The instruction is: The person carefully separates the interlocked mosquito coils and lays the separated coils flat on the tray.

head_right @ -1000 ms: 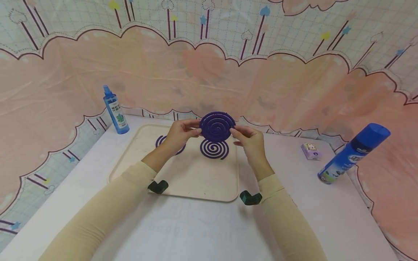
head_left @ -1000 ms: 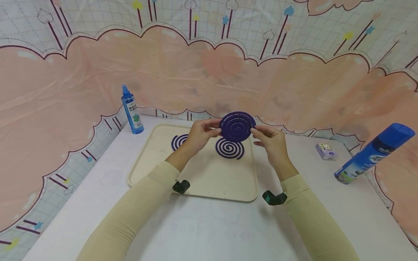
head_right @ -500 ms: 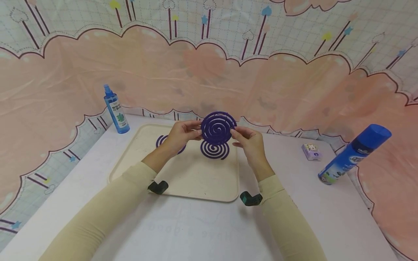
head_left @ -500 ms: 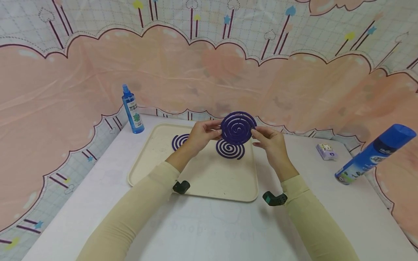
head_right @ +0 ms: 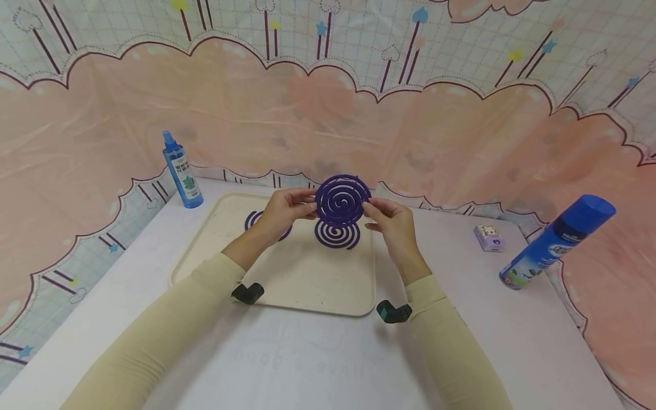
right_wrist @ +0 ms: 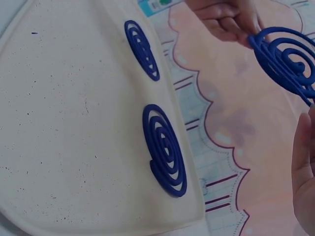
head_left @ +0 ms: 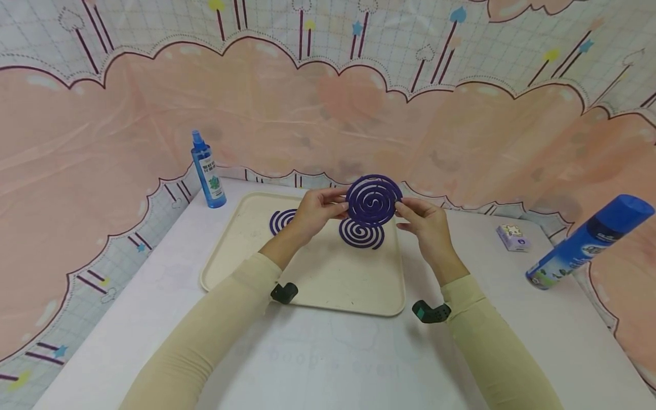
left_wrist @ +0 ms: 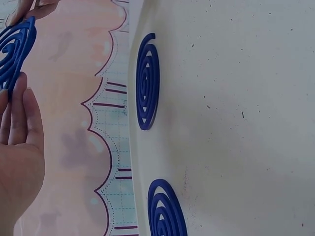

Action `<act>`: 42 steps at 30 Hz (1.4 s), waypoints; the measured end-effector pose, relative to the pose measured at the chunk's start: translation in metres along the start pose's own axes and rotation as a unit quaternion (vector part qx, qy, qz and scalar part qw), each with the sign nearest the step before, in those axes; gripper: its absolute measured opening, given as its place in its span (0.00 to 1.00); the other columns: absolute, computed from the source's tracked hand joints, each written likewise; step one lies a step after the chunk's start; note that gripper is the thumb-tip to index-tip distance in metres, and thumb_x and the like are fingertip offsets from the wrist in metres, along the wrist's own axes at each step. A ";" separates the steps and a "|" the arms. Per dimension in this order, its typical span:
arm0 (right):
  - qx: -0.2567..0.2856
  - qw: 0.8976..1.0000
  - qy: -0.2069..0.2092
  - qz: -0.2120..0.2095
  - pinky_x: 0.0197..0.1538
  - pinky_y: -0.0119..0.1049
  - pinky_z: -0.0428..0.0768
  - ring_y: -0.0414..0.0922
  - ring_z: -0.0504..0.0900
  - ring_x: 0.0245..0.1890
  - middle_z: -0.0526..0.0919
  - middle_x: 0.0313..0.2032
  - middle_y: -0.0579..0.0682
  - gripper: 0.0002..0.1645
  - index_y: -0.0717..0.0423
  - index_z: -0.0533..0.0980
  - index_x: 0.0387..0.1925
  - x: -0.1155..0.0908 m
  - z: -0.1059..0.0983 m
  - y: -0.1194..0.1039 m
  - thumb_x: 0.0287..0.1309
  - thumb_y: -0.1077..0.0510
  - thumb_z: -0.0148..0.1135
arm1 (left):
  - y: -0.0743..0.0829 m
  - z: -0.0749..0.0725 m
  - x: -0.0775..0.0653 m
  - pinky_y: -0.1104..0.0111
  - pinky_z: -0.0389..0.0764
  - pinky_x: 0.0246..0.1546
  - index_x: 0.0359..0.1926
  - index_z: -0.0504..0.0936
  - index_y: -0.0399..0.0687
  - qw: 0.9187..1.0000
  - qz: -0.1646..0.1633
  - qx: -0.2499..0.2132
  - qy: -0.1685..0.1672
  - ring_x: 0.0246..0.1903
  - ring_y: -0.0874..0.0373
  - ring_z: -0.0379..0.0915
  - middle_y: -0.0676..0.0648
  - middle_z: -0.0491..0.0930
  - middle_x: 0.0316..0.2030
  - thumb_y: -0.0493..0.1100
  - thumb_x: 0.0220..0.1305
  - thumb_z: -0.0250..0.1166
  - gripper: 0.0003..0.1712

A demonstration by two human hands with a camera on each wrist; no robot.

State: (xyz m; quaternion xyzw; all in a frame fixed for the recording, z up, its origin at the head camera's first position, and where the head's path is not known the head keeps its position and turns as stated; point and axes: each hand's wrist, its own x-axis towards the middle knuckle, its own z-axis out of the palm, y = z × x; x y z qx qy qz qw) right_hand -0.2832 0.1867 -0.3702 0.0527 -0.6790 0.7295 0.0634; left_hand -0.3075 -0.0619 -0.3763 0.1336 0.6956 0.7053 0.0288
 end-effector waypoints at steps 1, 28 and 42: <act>0.002 1.000 -0.002 0.002 0.37 0.28 0.87 0.32 0.86 0.33 0.88 0.30 0.34 0.14 0.38 0.85 0.31 0.000 0.000 0.000 0.66 0.63 0.66 | 0.000 0.000 0.000 0.71 0.88 0.42 0.66 0.77 0.38 1.000 0.000 -0.007 0.000 0.30 0.67 0.84 0.38 0.88 0.43 0.28 0.68 0.63 0.26; 0.013 0.999 -0.033 0.009 0.41 0.29 0.88 0.32 0.87 0.37 0.89 0.32 0.35 0.12 0.41 0.83 0.34 -0.001 -0.002 0.004 0.69 0.63 0.61 | -0.004 0.001 -0.004 0.72 0.88 0.42 0.55 0.82 0.33 1.000 0.018 0.018 0.011 0.34 0.67 0.83 0.37 0.85 0.47 0.30 0.67 0.65 0.16; -0.006 1.000 -0.023 0.019 0.36 0.27 0.87 0.30 0.86 0.31 0.89 0.29 0.33 0.10 0.48 0.78 0.36 -0.003 0.002 0.006 0.63 0.67 0.67 | -0.006 0.002 -0.003 0.73 0.87 0.44 0.56 0.83 0.33 1.000 -0.006 -0.009 0.011 0.34 0.67 0.84 0.46 0.86 0.42 0.31 0.66 0.67 0.17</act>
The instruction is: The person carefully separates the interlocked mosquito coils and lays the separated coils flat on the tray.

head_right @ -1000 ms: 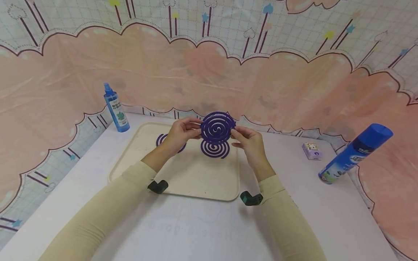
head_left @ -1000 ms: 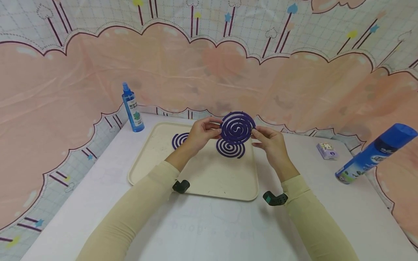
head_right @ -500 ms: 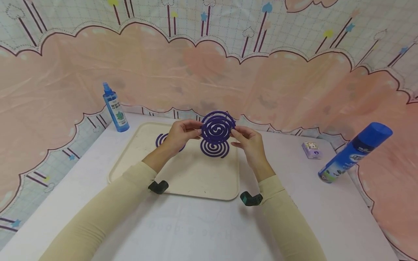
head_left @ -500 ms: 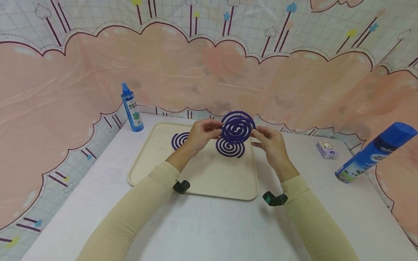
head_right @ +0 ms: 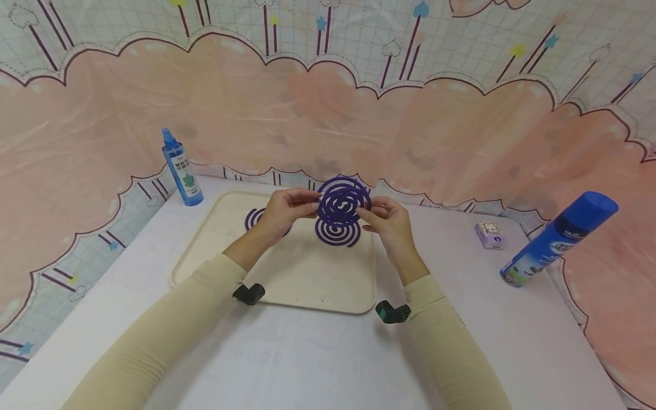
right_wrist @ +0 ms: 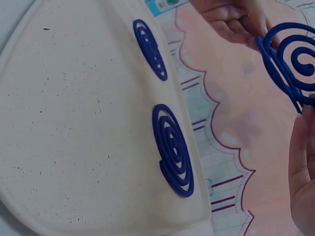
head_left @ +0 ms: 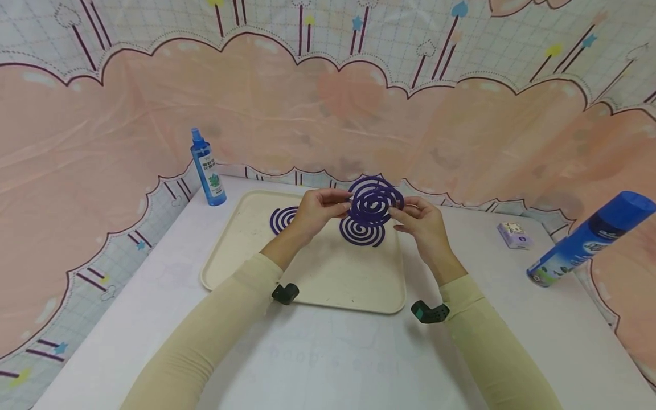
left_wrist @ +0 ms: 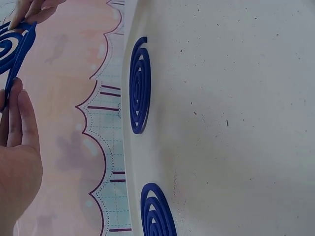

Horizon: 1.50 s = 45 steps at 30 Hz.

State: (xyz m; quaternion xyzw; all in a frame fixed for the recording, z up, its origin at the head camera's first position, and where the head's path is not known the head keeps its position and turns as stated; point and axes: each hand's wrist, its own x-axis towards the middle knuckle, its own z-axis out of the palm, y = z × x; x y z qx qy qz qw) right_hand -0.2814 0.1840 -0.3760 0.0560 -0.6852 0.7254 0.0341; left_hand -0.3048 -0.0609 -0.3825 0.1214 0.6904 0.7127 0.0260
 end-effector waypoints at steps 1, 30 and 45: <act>-0.006 1.000 0.001 0.000 0.36 0.27 0.87 0.30 0.86 0.30 0.89 0.29 0.33 0.09 0.48 0.78 0.37 0.000 0.000 0.000 0.63 0.67 0.67 | 0.000 0.000 0.000 0.73 0.87 0.44 0.56 0.83 0.32 1.000 0.001 -0.001 -0.001 0.34 0.67 0.84 0.48 0.86 0.41 0.30 0.66 0.67 0.17; -0.020 0.999 0.012 0.027 0.37 0.26 0.86 0.30 0.87 0.31 0.89 0.29 0.32 0.17 0.62 0.78 0.53 -0.002 -0.005 -0.001 0.65 0.61 0.67 | 0.000 0.001 0.001 0.70 0.88 0.45 0.53 0.83 0.30 1.000 0.020 0.013 -0.001 0.33 0.68 0.84 0.39 0.88 0.45 0.28 0.64 0.67 0.16; -0.003 0.999 0.017 0.029 0.37 0.28 0.87 0.32 0.89 0.32 0.91 0.29 0.35 0.20 0.49 0.77 0.54 -0.004 -0.021 -0.010 0.62 0.61 0.70 | 0.018 -0.029 -0.012 0.72 0.88 0.43 0.66 0.79 0.49 0.996 0.005 0.087 0.021 0.35 0.66 0.85 0.34 0.87 0.50 0.33 0.67 0.67 0.27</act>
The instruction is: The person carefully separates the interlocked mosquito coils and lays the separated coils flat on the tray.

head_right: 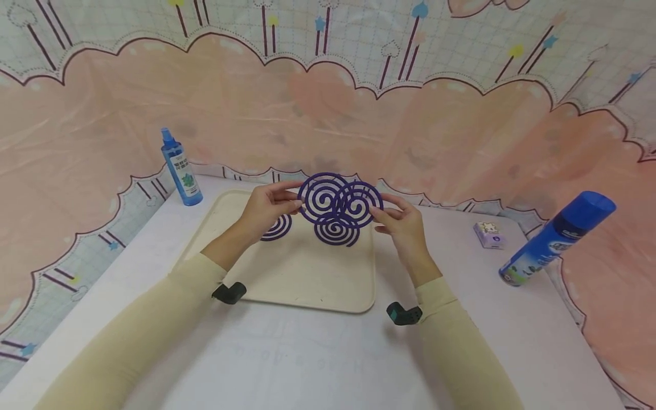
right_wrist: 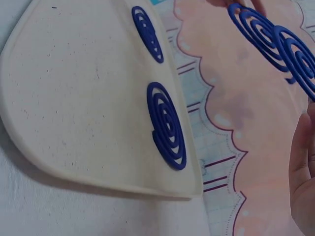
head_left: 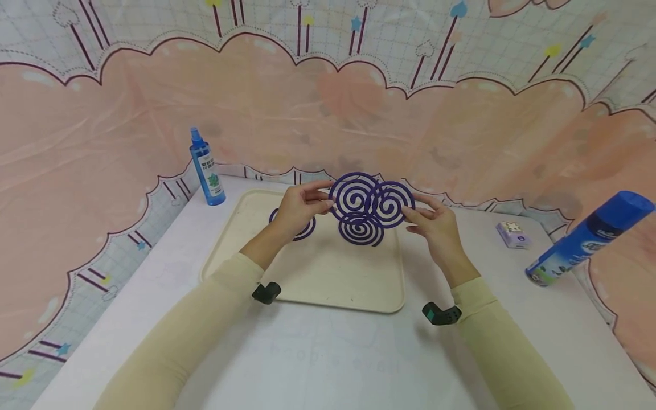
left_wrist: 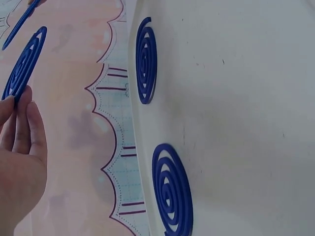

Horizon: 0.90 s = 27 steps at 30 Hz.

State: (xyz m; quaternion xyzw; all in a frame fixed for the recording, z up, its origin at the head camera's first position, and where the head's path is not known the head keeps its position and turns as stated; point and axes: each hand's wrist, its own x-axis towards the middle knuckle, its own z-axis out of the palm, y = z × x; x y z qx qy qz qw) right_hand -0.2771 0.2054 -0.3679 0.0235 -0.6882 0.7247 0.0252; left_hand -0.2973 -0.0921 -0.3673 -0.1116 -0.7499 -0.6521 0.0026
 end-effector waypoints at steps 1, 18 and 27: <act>-0.004 1.000 -0.001 -0.003 0.36 0.28 0.87 0.32 0.89 0.32 0.91 0.30 0.35 0.20 0.50 0.78 0.55 0.000 -0.001 0.000 0.62 0.61 0.70 | 0.000 -0.003 -0.001 0.72 0.88 0.43 0.66 0.79 0.49 1.000 0.001 0.007 0.001 0.35 0.66 0.85 0.35 0.87 0.50 0.33 0.67 0.67 0.26; -0.106 0.994 -0.026 0.016 0.35 0.26 0.86 0.30 0.88 0.34 0.89 0.32 0.29 0.30 0.56 0.74 0.67 -0.010 -0.018 0.003 0.64 0.57 0.69 | 0.007 -0.055 -0.030 0.76 0.86 0.43 0.69 0.76 0.51 0.995 -0.053 0.085 0.006 0.45 0.54 0.83 0.36 0.82 0.53 0.32 0.72 0.60 0.27; -0.145 0.988 -0.035 0.033 0.38 0.27 0.87 0.30 0.87 0.34 0.88 0.33 0.29 0.31 0.56 0.75 0.66 -0.015 -0.018 0.012 0.64 0.53 0.70 | 0.001 -0.067 -0.037 0.77 0.86 0.36 0.68 0.76 0.44 0.988 -0.064 0.137 -0.008 0.41 0.55 0.80 0.34 0.80 0.53 0.29 0.72 0.58 0.26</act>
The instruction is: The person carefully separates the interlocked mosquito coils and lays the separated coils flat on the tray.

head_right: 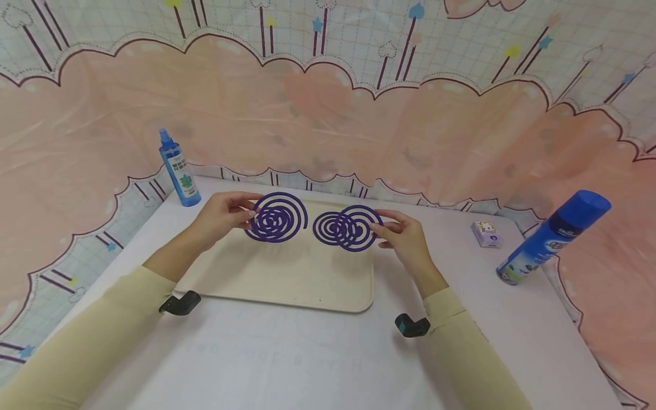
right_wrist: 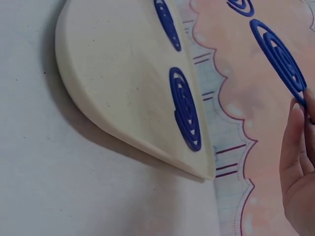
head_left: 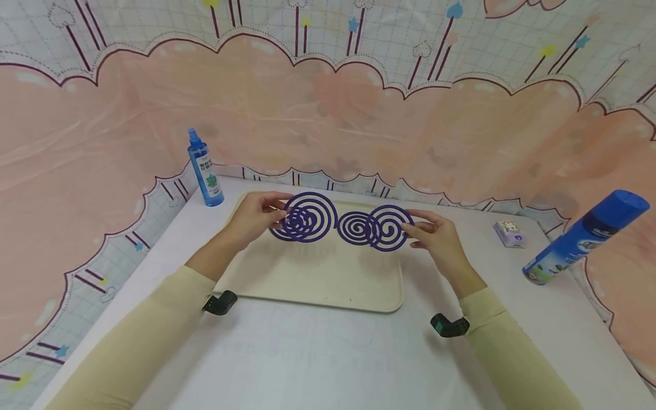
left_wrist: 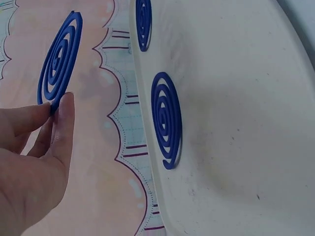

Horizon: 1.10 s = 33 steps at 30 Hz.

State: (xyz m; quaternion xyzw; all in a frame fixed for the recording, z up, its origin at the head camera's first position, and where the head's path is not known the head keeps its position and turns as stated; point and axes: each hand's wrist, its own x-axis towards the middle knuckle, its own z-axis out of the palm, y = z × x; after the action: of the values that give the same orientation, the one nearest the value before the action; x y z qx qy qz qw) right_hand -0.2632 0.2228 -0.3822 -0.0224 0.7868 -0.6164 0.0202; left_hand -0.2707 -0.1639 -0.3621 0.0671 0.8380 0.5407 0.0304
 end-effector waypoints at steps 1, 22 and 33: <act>-0.007 1.000 -0.006 0.001 0.39 0.27 0.87 0.30 0.87 0.35 0.88 0.33 0.29 0.32 0.57 0.74 0.67 0.000 0.001 0.001 0.64 0.53 0.70 | -0.002 -0.001 -0.001 0.77 0.86 0.36 0.68 0.76 0.43 1.000 -0.001 0.005 -0.003 0.41 0.55 0.79 0.34 0.79 0.53 0.28 0.71 0.58 0.26; -0.060 0.988 -0.144 0.009 0.46 0.35 0.89 0.30 0.85 0.38 0.76 0.64 0.72 0.29 0.70 0.71 0.67 -0.001 0.032 0.029 0.66 0.66 0.63 | -0.031 -0.013 -0.014 0.69 0.88 0.38 0.67 0.76 0.36 0.989 -0.080 0.089 -0.092 0.43 0.53 0.75 0.32 0.75 0.57 0.26 0.69 0.56 0.26; -0.082 0.986 -0.144 0.030 0.44 0.34 0.89 0.32 0.84 0.35 0.83 0.55 0.67 0.26 0.71 0.76 0.61 -0.003 0.047 0.039 0.62 0.68 0.67 | -0.048 -0.015 -0.018 0.70 0.85 0.30 0.63 0.78 0.32 0.981 -0.093 0.129 -0.107 0.35 0.56 0.75 0.36 0.78 0.48 0.26 0.66 0.59 0.24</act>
State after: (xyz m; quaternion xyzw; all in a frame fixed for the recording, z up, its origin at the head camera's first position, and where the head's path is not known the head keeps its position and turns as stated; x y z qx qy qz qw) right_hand -0.2583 0.1872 -0.4311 -0.0888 0.8242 -0.5389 0.1496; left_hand -0.2585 -0.1997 -0.3999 0.0501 0.8953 0.4123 0.1610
